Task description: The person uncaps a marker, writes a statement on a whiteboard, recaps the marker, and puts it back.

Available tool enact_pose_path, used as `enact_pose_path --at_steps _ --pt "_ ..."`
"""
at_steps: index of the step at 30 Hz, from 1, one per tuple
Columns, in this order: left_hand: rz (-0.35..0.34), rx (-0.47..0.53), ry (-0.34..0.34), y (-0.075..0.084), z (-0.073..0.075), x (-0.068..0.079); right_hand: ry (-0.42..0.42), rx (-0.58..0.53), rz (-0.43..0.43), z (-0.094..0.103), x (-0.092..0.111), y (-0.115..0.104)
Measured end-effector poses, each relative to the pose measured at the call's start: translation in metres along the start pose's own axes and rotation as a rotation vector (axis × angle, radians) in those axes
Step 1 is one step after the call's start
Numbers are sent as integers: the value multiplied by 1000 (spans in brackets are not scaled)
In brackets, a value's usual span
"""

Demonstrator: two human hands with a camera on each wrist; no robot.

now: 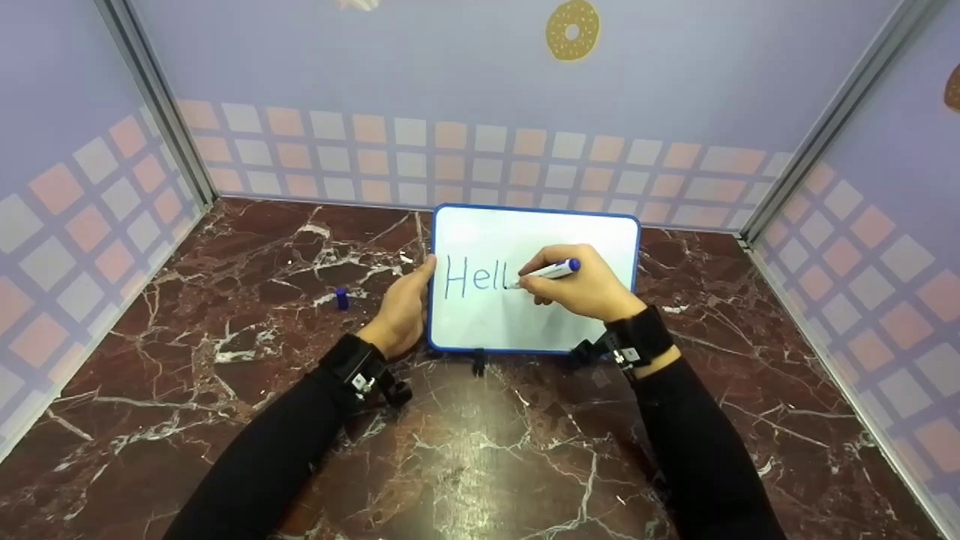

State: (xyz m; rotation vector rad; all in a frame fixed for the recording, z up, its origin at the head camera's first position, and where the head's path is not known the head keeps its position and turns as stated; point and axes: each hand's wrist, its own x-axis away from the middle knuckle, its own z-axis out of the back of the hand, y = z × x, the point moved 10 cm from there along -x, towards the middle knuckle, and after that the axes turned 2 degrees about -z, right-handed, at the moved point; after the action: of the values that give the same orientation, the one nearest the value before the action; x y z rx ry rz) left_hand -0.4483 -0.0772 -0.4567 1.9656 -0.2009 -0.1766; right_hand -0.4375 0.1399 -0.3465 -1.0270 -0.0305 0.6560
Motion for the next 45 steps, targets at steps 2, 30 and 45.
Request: enact_pose_path --at_steps 2,30,45 --pt "-4 -3 -1 2 0 0 11 6 8 2 0 -2" --pt "27 -1 -4 -27 0 11 37 31 2 0 22 15" --pt "-20 -16 -1 1 1 1 74 68 94 15 3 -6"
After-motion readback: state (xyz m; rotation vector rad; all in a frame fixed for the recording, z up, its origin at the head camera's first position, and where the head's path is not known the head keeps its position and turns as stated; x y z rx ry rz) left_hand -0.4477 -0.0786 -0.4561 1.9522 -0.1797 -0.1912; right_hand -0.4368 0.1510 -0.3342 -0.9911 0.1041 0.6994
